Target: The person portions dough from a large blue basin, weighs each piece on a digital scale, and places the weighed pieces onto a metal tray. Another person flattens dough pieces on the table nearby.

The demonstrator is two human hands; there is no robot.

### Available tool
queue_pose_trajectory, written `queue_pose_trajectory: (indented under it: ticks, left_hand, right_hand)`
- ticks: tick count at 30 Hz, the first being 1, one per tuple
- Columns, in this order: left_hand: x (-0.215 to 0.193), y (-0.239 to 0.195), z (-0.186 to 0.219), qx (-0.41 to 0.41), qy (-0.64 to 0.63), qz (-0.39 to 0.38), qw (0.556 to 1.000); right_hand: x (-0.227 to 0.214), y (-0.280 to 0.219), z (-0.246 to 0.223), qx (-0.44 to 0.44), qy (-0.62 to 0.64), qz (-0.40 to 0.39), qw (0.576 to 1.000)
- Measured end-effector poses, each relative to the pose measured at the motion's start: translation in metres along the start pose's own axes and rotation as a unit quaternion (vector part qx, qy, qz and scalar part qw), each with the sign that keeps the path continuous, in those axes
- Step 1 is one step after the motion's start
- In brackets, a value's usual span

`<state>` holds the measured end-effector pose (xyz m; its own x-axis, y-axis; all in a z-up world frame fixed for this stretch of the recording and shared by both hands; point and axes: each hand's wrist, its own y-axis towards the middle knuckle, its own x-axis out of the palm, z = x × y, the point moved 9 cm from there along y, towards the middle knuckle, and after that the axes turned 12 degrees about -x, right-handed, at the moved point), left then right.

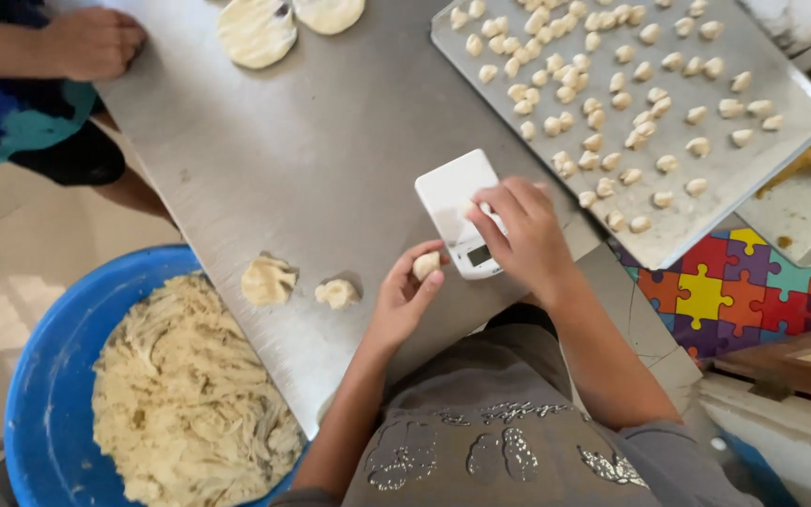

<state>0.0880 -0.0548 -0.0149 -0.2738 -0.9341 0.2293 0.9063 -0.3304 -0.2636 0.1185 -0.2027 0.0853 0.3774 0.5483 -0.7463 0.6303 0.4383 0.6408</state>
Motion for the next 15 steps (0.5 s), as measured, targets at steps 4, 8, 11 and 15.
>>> queue_pose_trajectory:
  ticks: [4,8,11,15]
  left_hand:
    - [0.020,-0.001,0.004,-0.051,0.033,-0.056,0.997]
    - [0.039,0.002,0.009,-0.054,0.095,-0.086,0.990]
    - [0.047,0.007,0.020,-0.058,0.122,-0.070,0.988]
    - [0.042,0.018,0.000,-0.015,0.057,-0.076,0.995]
  right_hand:
    - [-0.117,-0.017,-0.013,-0.109,-0.107,0.264,0.952]
    - [-0.164,0.004,0.030,-0.079,-0.314,0.346,0.881]
    - [-0.102,-0.007,0.104,0.195,-0.040,0.064,0.978]
    - [-0.052,-0.018,0.005,0.031,0.079,0.075,0.994]
